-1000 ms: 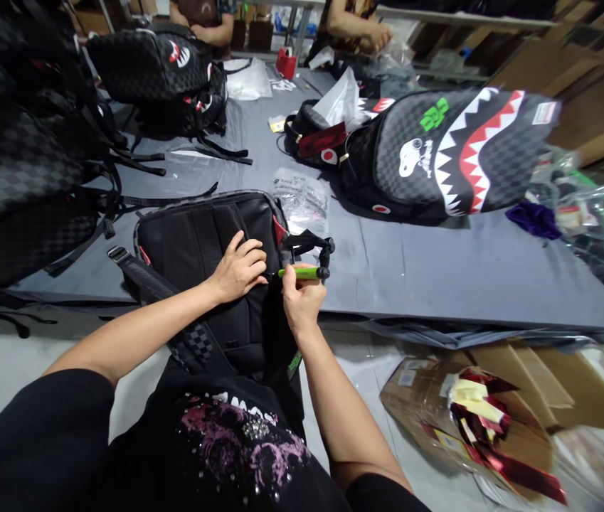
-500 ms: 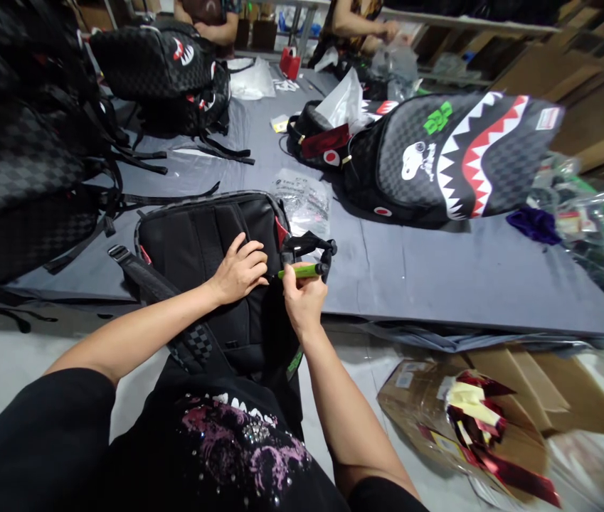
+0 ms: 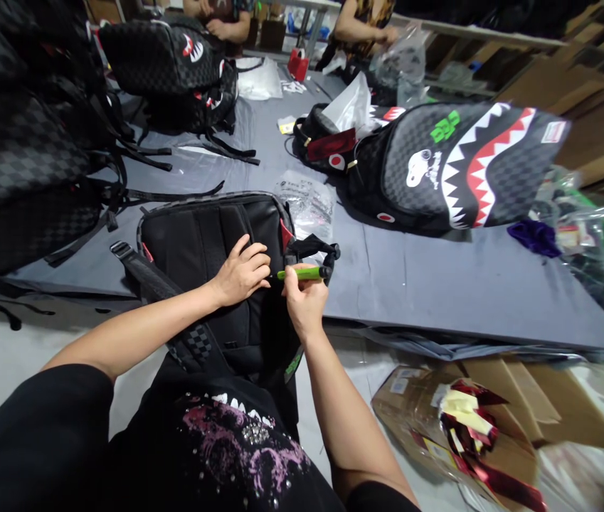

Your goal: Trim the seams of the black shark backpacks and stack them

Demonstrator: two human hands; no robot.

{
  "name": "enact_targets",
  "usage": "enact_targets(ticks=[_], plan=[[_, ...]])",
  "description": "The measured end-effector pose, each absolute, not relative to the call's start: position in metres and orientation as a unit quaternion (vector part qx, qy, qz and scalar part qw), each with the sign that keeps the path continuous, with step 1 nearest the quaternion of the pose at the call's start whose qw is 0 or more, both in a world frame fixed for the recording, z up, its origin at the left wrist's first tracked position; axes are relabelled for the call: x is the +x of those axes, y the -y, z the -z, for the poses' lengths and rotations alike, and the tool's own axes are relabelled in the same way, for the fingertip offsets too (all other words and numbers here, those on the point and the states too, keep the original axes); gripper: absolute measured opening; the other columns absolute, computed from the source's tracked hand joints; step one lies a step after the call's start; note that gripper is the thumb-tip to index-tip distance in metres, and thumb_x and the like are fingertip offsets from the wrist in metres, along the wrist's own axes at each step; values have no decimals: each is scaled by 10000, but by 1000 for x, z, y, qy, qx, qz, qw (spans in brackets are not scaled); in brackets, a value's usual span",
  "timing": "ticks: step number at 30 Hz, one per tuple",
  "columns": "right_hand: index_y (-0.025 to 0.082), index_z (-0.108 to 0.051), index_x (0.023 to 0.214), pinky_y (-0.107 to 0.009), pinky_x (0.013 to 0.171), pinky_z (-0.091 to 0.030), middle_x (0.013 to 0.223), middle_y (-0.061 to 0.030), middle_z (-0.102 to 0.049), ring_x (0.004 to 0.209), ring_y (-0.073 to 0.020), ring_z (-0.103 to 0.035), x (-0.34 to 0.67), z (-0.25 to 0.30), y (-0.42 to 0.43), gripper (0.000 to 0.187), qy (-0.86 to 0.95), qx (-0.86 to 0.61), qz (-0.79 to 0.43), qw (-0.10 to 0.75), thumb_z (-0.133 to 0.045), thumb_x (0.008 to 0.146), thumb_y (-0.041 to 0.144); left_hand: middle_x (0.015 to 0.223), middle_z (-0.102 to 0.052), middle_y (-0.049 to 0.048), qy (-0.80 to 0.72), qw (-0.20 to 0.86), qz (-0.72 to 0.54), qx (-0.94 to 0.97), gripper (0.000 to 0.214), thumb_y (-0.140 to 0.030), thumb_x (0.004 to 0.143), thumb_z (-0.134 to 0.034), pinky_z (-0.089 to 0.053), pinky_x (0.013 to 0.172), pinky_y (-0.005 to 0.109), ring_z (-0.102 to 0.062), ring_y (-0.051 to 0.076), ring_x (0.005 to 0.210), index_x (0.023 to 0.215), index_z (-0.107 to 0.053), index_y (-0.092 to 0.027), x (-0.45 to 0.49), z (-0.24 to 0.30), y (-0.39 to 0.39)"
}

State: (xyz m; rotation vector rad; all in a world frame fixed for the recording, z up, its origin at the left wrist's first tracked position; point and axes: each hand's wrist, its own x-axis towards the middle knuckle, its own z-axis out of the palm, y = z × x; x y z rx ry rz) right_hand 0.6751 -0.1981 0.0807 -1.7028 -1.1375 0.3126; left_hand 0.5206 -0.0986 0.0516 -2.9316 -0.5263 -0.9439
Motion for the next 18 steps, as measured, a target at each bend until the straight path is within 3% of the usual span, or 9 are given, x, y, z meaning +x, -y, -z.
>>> enact_targets(ticks=[5, 10, 13, 16, 18], plan=[[178, -640, 815, -304, 558, -462, 615, -25, -639, 518, -168, -583, 672, -86, 198, 320, 483, -736, -82, 467, -567, 897, 479, 1064, -695, 67, 159, 9, 290, -944, 282, -426, 989, -529, -281, 1212, 584, -531, 271, 1252, 934, -666, -186, 519, -54, 100], [151, -656, 856, -284, 600, -473, 672, -49, -671, 560, -155, -590, 673, -89, 204, 404, 473, -742, -122, 458, -553, 909, 537, 996, -692, 69, 151, 41, 241, -958, 280, -416, 976, -554, -306, 1164, 564, -570, 270, 1136, 936, -680, -169, 517, -78, 96], [149, -647, 820, -309, 598, -461, 613, -44, -634, 560, -179, -582, 676, -90, 208, 404, 469, -732, -102, 484, -573, 877, 542, 930, -684, 97, 108, 47, 163, -980, 259, -341, 985, -538, -421, 1002, 468, -609, 256, 988, 922, -686, -139, 515, -107, 94], [165, -638, 821, -287, 511, -432, 538, 7, -581, 474, -158, -536, 675, -95, 208, 396, 444, -726, -136, 507, -660, 804, 560, 925, -701, 95, 81, 60, 92, -991, 275, -153, 1004, -415, -432, 855, 399, -636, 231, 935, 964, -686, -132, 509, -135, 91], [165, -647, 844, -284, 479, -433, 539, 12, -581, 451, -156, -532, 672, -103, 213, 380, 420, -719, -142, 535, -704, 786, 536, 938, -723, 70, 105, 72, 58, -990, 213, -167, 988, -473, -439, 817, 388, -657, 215, 918, 1001, -684, -148, 500, -151, 90]])
